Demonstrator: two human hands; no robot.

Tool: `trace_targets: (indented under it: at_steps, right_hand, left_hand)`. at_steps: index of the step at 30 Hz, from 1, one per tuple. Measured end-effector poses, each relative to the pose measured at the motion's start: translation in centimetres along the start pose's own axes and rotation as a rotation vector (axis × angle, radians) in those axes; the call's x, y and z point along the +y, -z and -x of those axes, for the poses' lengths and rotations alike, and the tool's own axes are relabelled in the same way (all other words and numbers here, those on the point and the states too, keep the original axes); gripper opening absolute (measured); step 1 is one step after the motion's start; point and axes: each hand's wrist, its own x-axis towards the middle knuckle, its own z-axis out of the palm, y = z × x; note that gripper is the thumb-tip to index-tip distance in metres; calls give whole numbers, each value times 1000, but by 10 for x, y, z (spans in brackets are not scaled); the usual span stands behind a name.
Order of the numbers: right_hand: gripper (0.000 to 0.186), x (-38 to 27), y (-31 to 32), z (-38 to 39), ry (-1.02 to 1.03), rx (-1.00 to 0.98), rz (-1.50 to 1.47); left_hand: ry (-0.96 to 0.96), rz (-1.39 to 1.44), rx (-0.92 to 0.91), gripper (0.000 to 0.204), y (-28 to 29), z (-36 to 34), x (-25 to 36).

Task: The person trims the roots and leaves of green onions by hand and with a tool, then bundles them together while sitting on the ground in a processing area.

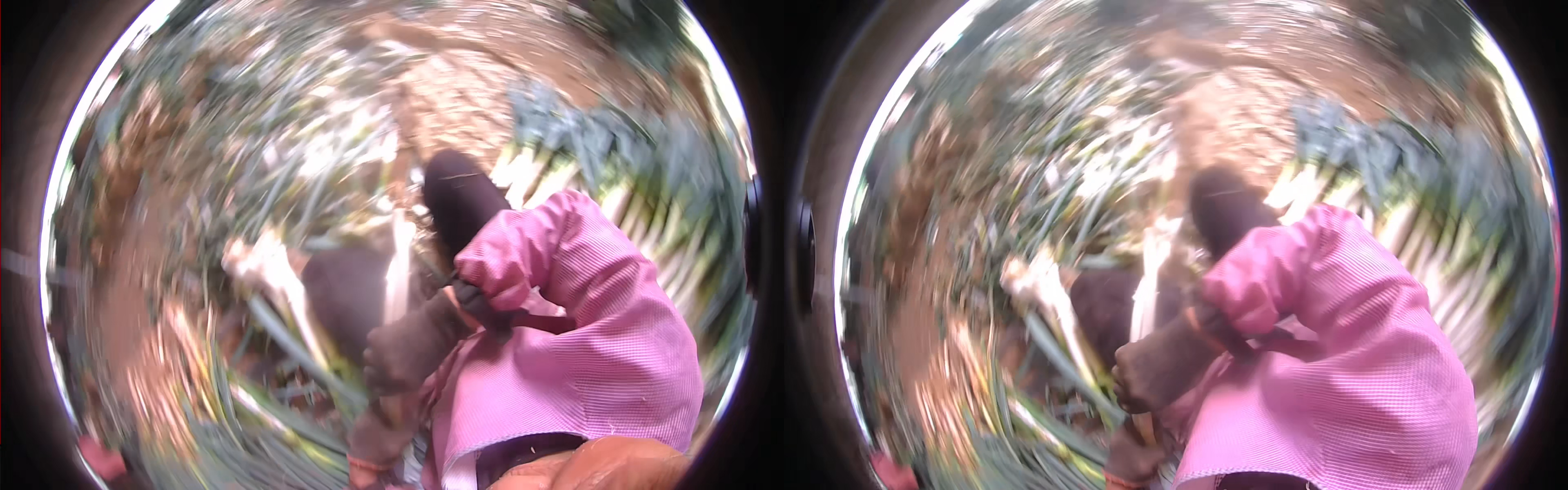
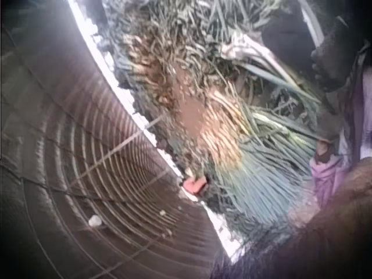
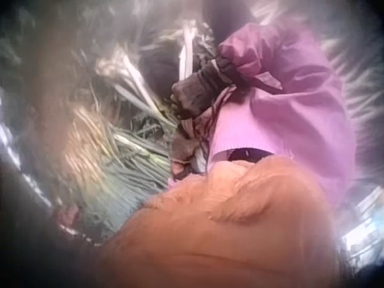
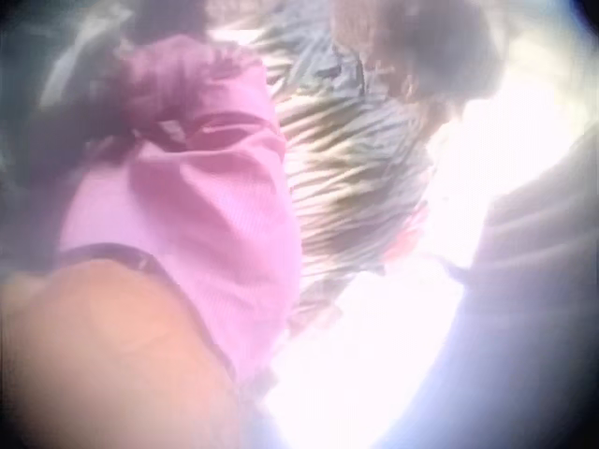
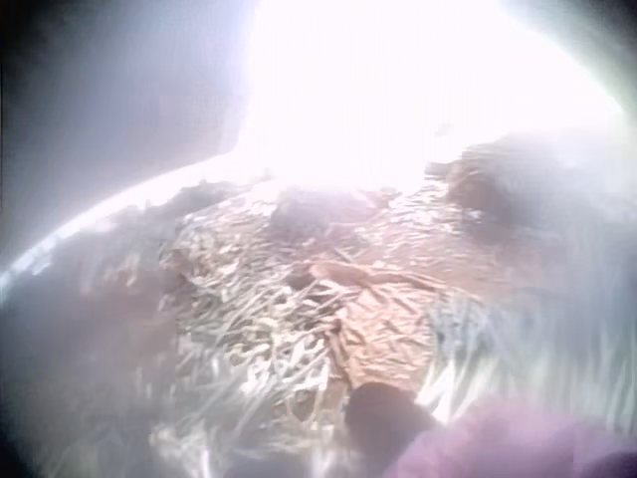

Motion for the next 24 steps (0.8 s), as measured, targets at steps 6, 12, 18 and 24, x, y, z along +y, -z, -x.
trace_targets:
  at_steps: [6,12,18,24]
  right_hand:
    - [13,-2,116,87,-734,-146,61]
    - [9,-74,153,228,-1500,-16,786]
    - [17,-201,195,342,-2120,511,1399]
    - [41,-298,105,527,-2780,1,1231]
  left_hand:
    - [214,-4,-92,36,3,-36,6]
    - [101,-191,36,38,-7,-96,12]
    - [92,-385,134,41,-16,-135,15]
    - [193,-532,272,43,-7,-135,-21]
